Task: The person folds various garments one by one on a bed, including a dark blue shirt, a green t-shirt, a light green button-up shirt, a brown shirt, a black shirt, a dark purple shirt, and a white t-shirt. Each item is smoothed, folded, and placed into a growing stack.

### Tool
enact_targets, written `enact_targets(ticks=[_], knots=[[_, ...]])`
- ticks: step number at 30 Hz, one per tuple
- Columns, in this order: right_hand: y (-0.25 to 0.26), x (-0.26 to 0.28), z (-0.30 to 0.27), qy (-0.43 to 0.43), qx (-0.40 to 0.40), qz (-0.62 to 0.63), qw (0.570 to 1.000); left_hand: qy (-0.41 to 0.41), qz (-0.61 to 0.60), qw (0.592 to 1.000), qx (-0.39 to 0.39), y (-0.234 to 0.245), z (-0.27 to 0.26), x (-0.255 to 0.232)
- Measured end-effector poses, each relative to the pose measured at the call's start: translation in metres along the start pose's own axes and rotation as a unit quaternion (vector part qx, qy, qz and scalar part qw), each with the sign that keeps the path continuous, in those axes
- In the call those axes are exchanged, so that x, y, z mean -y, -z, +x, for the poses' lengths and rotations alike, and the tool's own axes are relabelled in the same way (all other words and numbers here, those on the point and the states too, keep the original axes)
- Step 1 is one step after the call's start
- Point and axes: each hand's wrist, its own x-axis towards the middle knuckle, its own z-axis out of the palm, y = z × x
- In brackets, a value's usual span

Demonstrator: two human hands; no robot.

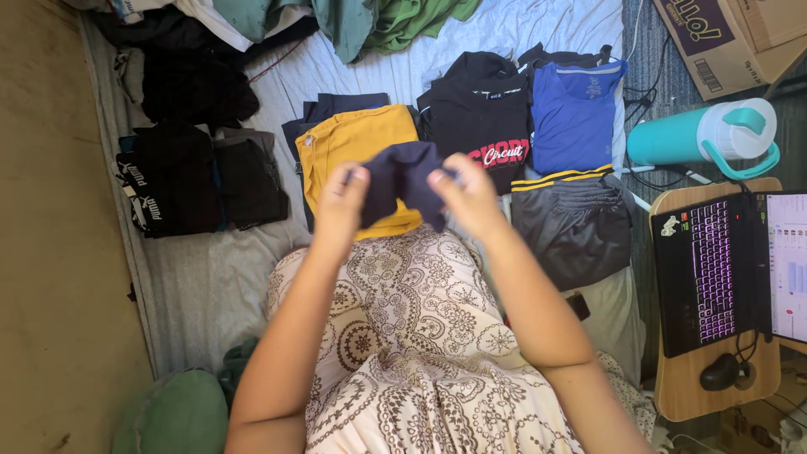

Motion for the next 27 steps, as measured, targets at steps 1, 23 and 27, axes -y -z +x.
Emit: enact_targets(ticks=[1,23,27], knots=[[-0.004,0.004,-0.007,-0.001,0.0,0.001,1.0,0.001,0.001,1.0,0.0,-0.009,-0.013,-0.029],[-0.115,-0.084,0.02,-0.029,0.241,-0.048,0.969,0.121,-0.02,0.986,0.111,0.152,-0.051,0.123],[-0.177,-0.087,0.066,-0.116,0.231,-0.038,0.965,0.102,-0.2,0.974,-0.019,0.205,-0.038,0.108]])
